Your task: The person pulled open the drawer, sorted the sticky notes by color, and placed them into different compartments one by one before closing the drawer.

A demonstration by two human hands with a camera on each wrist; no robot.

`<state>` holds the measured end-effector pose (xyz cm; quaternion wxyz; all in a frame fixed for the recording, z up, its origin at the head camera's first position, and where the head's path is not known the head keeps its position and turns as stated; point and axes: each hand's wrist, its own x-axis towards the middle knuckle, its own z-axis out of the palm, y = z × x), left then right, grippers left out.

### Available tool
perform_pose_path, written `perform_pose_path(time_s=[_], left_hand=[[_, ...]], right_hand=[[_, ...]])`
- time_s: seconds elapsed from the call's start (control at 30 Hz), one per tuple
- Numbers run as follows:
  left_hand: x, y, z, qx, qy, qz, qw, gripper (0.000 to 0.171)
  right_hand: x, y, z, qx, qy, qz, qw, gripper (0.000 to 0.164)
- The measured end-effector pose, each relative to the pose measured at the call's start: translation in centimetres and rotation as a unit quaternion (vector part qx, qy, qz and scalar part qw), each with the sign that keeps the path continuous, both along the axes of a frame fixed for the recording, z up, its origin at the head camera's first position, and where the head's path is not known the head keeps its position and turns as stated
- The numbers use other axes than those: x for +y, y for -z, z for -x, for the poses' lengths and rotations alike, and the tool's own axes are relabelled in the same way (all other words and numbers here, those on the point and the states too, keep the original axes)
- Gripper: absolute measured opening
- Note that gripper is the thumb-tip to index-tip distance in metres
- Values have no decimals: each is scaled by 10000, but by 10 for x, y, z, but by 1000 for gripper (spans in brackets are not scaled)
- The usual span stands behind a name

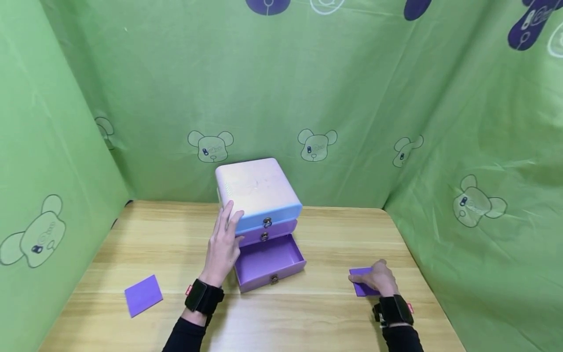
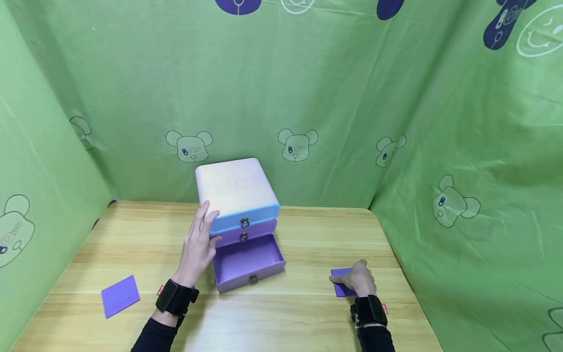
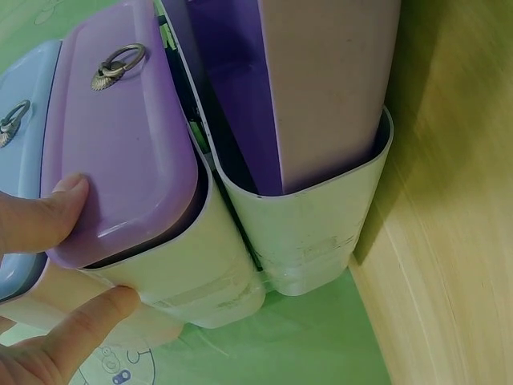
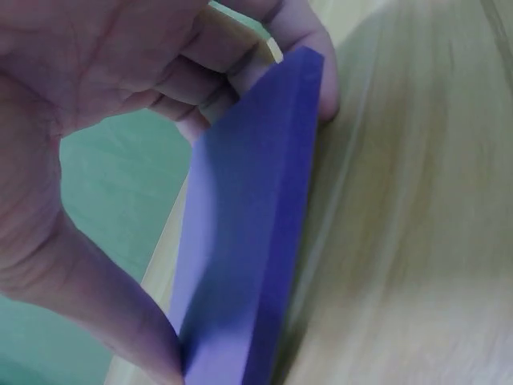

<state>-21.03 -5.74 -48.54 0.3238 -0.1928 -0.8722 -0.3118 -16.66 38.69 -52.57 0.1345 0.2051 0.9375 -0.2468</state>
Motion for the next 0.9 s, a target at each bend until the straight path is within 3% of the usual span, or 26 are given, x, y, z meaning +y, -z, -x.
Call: perform_pose_path(time_s=[0.13,0.23,0.33,0.43,0.6,0.9], left_hand=[[0,-1,0,14,-8,-2,10000,82],[0,-1,0,13,-1,15,10000,83],[0,-1,0,20,-5,24,10000,83],[0,0,0,23,-28,29,10000,83],[0,-1,-1,-23,-41,25,10000,84],[1,-2,0,-30,-12,31,10000,83]], right_hand=[[5,3,0,226,69,167,9996,83],[10,2,-1,483,274,536,9970,47],[15,-1,-1,713,411,1049,9911,29],[18,-7,0,708,493,1516,9847,29],[18,-25,5,652,585,2188,9718,43],[8,-62,15,966,491,2573,9602,52]])
